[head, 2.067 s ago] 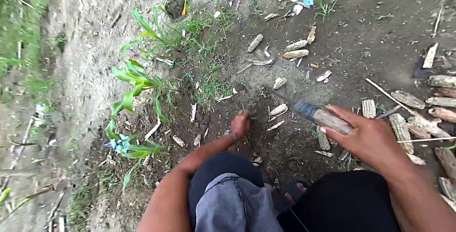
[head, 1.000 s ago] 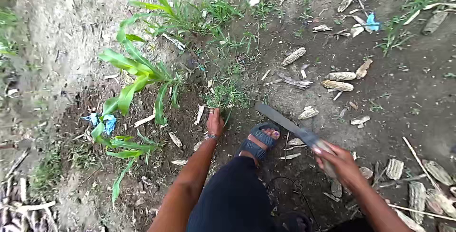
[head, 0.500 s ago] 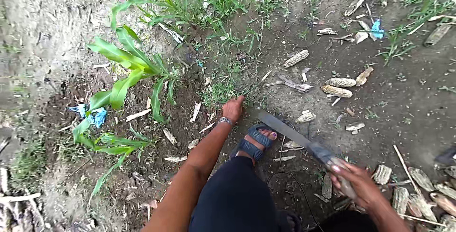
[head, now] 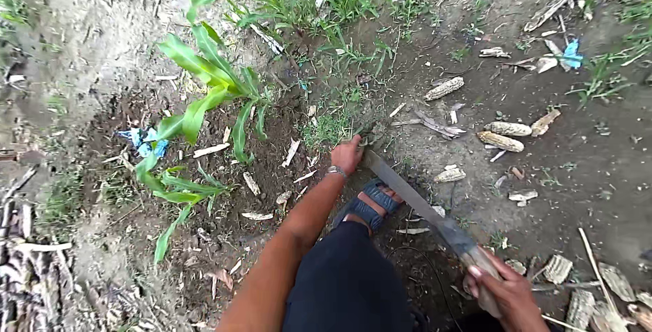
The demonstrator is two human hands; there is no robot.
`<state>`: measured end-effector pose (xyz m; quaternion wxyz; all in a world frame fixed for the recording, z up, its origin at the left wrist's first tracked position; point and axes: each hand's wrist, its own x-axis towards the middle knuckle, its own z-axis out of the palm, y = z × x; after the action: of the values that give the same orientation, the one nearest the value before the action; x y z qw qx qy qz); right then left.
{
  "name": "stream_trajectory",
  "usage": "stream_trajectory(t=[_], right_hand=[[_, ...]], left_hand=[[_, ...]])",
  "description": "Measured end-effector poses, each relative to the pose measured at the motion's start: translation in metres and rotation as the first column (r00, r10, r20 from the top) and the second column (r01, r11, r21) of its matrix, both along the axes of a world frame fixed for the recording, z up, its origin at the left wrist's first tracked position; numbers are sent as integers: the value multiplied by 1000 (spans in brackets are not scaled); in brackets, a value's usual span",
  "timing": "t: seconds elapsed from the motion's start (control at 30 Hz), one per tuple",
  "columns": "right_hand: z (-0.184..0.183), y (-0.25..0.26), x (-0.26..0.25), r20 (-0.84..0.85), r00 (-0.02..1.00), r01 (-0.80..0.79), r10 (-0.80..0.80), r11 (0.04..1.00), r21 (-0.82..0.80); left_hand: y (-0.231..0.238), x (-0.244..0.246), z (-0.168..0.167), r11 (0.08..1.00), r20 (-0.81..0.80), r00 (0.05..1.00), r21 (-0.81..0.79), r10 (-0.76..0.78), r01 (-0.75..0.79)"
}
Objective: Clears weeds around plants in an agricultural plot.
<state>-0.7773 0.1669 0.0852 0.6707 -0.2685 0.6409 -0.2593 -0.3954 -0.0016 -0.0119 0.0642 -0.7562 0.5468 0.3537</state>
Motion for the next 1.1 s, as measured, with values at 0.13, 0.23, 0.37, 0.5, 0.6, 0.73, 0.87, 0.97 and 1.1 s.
stream_trajectory(t=[0.13, 0.23, 0.37, 0.5, 0.6, 0.73, 0.87, 0.97, 1.1], right_hand=[[-10, 9, -62, 151, 988, -4, -14, 993, 121], [-44, -22, -28, 122, 990, -83, 69, 990, 110], [-70, -67, 84, 115, 991, -81, 69, 991, 103], [-49, -41, 91, -170, 957, -266, 236, 946, -184], [-31, -24, 53, -325, 905, -361, 276, 901, -240], [-7, 9, -13, 29, 1000, -3, 3, 1000, 9], [-6, 16, -46, 136, 989, 46, -59, 994, 97], [-35, -9, -14, 80, 997, -1, -9, 992, 129], [-64, -49, 55, 64, 997, -54, 53, 998, 23]], left_hand=[[38, 33, -6, 973, -71, 980, -118, 188, -196], [59, 66, -1, 835, -108, 868, -239, 484, -496], [58, 75, 14, 841, -63, 901, -335, 430, -425], [38, 42, 30, 942, -72, 986, -294, 149, -164], [1, 23, 26, 999, 77, 997, -44, -20, 24], [-30, 3, 23, 976, 165, 972, 168, -165, 137], [-39, 0, 23, 952, 169, 969, 277, -183, 131], [-37, 11, 19, 962, 138, 979, 250, -150, 112], [-27, 17, 18, 975, 132, 988, 215, -80, 50]])
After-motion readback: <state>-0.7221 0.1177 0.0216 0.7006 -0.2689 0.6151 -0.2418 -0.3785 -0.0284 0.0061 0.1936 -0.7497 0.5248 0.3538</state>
